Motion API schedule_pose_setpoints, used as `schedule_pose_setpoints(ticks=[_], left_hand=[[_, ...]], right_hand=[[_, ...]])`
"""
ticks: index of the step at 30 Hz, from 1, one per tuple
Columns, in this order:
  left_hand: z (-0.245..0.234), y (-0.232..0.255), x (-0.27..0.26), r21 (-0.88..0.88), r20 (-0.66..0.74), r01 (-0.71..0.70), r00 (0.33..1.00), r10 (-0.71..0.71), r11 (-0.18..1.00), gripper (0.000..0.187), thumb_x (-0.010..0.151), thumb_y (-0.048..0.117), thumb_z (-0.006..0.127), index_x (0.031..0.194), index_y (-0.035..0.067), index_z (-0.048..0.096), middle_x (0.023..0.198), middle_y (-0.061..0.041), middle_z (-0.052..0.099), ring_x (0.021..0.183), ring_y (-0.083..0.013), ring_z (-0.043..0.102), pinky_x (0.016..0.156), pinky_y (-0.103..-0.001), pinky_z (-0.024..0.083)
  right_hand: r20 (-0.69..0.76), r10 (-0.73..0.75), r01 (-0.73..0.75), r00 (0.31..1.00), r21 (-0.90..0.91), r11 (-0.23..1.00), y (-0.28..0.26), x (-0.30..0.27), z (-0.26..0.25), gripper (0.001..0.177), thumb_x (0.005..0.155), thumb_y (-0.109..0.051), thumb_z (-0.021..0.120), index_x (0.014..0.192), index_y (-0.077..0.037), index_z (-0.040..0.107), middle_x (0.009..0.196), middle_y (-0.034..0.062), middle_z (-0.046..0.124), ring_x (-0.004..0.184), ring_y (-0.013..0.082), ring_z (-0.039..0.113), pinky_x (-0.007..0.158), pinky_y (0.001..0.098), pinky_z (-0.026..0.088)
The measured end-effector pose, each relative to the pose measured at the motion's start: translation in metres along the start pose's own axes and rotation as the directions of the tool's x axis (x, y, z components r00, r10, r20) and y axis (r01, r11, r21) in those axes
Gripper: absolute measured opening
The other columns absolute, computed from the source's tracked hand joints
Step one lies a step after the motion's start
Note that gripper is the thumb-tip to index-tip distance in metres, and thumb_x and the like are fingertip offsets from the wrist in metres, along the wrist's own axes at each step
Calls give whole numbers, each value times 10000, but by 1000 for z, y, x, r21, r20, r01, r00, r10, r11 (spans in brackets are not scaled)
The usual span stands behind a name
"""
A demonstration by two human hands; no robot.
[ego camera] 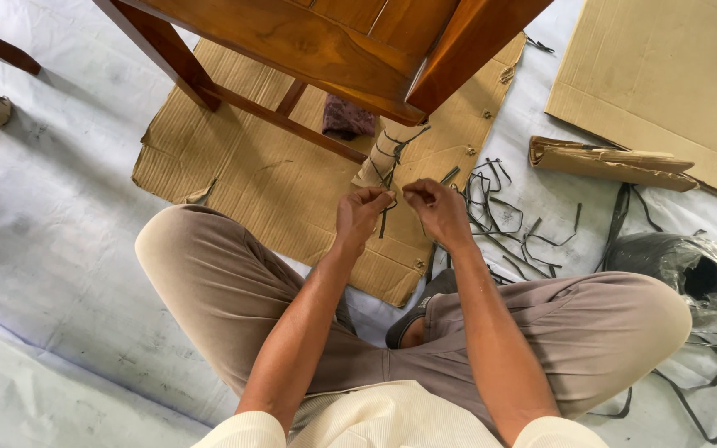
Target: The recorder is wrapping a wooden chair leg with protective cardboard strips and securing them with plastic ties.
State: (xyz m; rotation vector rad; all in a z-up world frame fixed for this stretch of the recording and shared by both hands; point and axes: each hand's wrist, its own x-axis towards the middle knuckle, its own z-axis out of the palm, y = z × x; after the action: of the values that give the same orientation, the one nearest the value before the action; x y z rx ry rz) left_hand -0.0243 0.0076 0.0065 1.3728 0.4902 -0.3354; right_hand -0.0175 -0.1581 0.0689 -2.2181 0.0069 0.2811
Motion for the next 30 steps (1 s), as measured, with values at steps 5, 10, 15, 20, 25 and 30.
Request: schedule_pose_setpoints(ticks=[5,10,15,20,25,30], left_hand=[[1,-7,2,41,5,-98,995,98,994,275,868,223,787,1020,-5,813,833,-16,773,733,-73,671,651,-262,529],[-1,8,-8,134,-14,-95,995,98,986,239,877,215,798,1030,33,822,841,-46,788,728,-74,670,638,-277,528],[-2,3,-5,251,38,-170,985,166,953,226,839,142,786,1051,74,823,843,-59,810,697,-82,686,625,-276,533],[-5,13,-11,247,3,-116,993,119,962,180,841,118,792,1011,75,832,850,-59,810,710,-83,715,643,-273,553],[-5,13,-11,322,16,-178,983,183,930,196,822,122,803,1009,63,813,849,-63,805,739,-111,740,664,-283,555],[-6,31,-23,333,-34,-172,980,194,927,323,796,160,802,1075,66,671,812,-68,788,741,-173,772,644,-329,564]], right_hand=[[-113,-104,117,988,109,987,-9,5,13,246,948,-276,744,1041,-52,788,956,98,732,826,202,730,753,320,570],[-155,-64,73,986,52,996,-6,6,27,242,936,-252,748,1022,-28,774,950,104,698,818,229,695,740,356,545],[-126,-68,75,990,53,996,-6,7,26,226,970,-234,706,1028,-19,743,970,111,675,836,236,681,726,372,549],[-113,-66,81,991,133,988,-1,6,30,233,1026,-238,645,1071,-10,664,936,101,719,840,244,698,748,384,545],[-132,-102,113,986,80,990,-11,5,22,199,1004,-209,676,1041,-14,686,941,97,731,847,250,721,748,378,551],[-104,-209,213,972,22,977,-21,2,14,144,979,-170,696,1039,-48,742,982,104,728,849,255,727,734,378,556]])
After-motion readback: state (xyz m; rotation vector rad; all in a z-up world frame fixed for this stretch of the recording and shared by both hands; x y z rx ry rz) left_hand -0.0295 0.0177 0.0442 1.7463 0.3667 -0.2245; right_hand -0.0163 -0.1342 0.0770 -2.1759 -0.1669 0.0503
